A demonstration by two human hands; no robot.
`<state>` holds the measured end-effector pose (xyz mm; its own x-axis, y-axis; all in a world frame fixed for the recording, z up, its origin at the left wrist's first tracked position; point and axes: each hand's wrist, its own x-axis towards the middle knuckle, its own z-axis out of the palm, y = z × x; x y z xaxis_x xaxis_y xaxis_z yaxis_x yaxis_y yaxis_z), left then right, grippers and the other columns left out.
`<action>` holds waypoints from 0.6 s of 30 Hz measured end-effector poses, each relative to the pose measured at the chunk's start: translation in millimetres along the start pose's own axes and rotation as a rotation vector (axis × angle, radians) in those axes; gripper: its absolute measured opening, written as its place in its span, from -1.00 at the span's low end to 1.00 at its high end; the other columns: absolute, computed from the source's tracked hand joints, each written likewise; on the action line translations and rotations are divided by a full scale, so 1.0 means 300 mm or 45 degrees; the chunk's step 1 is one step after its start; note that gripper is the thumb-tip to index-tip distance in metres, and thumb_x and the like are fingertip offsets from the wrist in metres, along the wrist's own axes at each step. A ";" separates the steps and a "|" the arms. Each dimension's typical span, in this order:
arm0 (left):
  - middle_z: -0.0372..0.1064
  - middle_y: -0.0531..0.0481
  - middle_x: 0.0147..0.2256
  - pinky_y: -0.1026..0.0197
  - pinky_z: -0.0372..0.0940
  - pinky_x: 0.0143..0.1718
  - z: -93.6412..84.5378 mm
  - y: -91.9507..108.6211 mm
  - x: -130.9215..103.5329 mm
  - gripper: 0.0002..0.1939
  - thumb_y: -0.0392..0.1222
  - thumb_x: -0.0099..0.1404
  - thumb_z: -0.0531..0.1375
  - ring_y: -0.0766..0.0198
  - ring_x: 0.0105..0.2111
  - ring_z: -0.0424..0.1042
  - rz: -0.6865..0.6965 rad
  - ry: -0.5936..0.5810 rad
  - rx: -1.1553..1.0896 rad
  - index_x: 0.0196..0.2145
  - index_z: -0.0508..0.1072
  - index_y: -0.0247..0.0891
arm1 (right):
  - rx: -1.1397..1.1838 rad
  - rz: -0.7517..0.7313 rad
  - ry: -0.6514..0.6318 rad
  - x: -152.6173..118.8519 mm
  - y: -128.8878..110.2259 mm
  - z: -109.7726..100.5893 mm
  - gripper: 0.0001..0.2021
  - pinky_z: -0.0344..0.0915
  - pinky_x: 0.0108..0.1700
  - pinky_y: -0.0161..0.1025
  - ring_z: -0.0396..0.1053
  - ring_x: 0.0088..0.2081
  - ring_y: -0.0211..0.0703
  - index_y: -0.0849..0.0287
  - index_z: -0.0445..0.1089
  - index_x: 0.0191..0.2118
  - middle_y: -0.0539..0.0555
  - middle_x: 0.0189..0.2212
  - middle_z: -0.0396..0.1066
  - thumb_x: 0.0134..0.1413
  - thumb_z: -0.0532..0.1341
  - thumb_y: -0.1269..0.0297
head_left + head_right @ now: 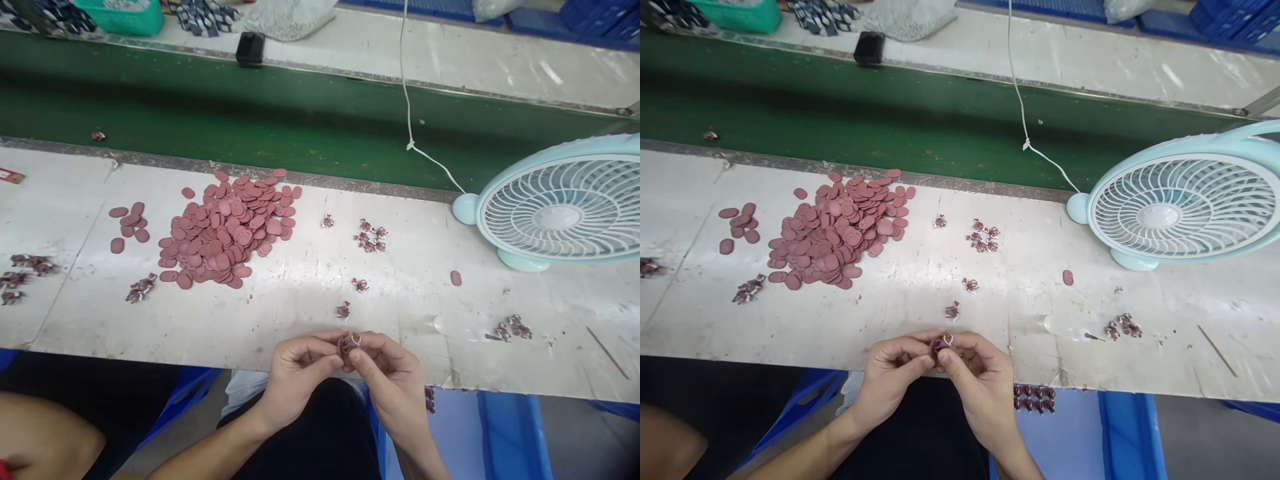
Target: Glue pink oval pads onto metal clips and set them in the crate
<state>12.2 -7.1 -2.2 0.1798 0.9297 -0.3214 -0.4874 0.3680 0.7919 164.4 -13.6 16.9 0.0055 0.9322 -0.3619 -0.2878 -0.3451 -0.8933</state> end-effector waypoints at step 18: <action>-0.23 -0.49 0.46 -0.43 -0.10 0.36 -0.466 0.181 0.147 -0.34 0.00 0.41 0.15 -0.39 0.45 -0.26 0.667 0.348 2.287 0.35 0.17 -0.37 | 0.301 0.025 0.641 -0.236 0.118 -0.465 -0.73 0.36 -0.57 -0.25 0.30 -0.54 -0.24 0.10 0.60 -0.32 0.11 -0.40 0.44 -0.14 0.54 0.09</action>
<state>-125.7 52.0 -45.9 0.1191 0.9765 0.1796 0.9406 -0.1688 0.2944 287.5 -107.0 -26.2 0.4384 0.7387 -0.5120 -0.4990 -0.2738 -0.8222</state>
